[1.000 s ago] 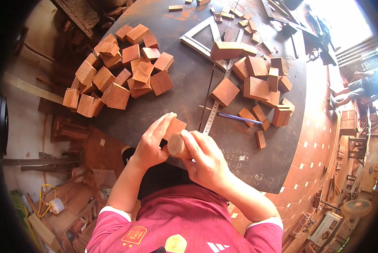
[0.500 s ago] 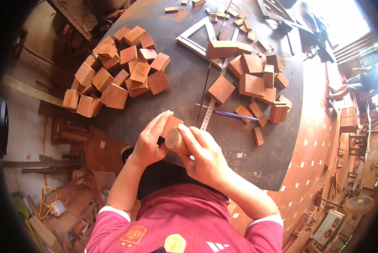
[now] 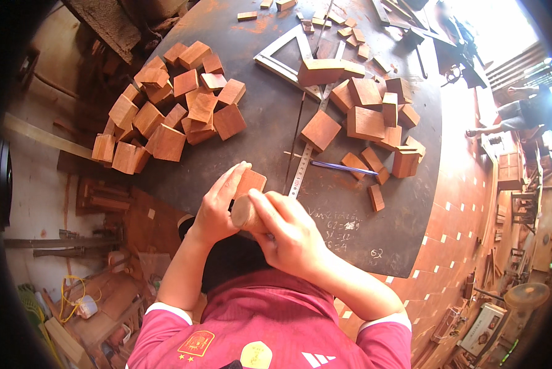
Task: The person repeatedly picks up small rectangular wooden blocks from a pile on a workbench and rubs their edges and corners with a cylindrical sanding tool. The person turns the blocks to sand different sides and places them back on the table. Another person is visible working in the background.
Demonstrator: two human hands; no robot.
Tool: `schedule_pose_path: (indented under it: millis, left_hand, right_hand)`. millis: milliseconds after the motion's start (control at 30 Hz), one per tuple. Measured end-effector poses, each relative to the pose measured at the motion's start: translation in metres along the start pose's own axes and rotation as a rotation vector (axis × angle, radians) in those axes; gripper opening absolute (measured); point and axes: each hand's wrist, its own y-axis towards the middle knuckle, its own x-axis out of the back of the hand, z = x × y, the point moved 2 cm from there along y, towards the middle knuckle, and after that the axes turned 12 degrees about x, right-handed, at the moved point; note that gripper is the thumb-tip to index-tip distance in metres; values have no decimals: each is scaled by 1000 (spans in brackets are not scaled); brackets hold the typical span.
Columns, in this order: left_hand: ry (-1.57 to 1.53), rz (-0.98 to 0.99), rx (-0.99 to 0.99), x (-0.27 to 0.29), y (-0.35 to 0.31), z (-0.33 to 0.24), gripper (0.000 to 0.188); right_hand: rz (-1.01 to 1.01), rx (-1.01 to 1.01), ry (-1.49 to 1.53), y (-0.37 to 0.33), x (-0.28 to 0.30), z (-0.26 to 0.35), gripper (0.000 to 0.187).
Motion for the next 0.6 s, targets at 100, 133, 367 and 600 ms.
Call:
schedule_pose_path:
  millis: [100,133,367,600]
  left_hand:
    - [-26,-9,27,0,1,-4,84]
    - [-34,-6,35,2,2,-7,84]
    - [-36,-8,17,2,3,-9,84]
    - [-31,-2,15,1,4,-7,83]
  right_hand:
    - [-7,-28,-81,5,2,-9,73]
    - [-59,-85,-84,9,4,-21,73]
    - [-43,-31,-143,9,7,-24,75]
    - [-36,-59,-8,8,5,-18,80]
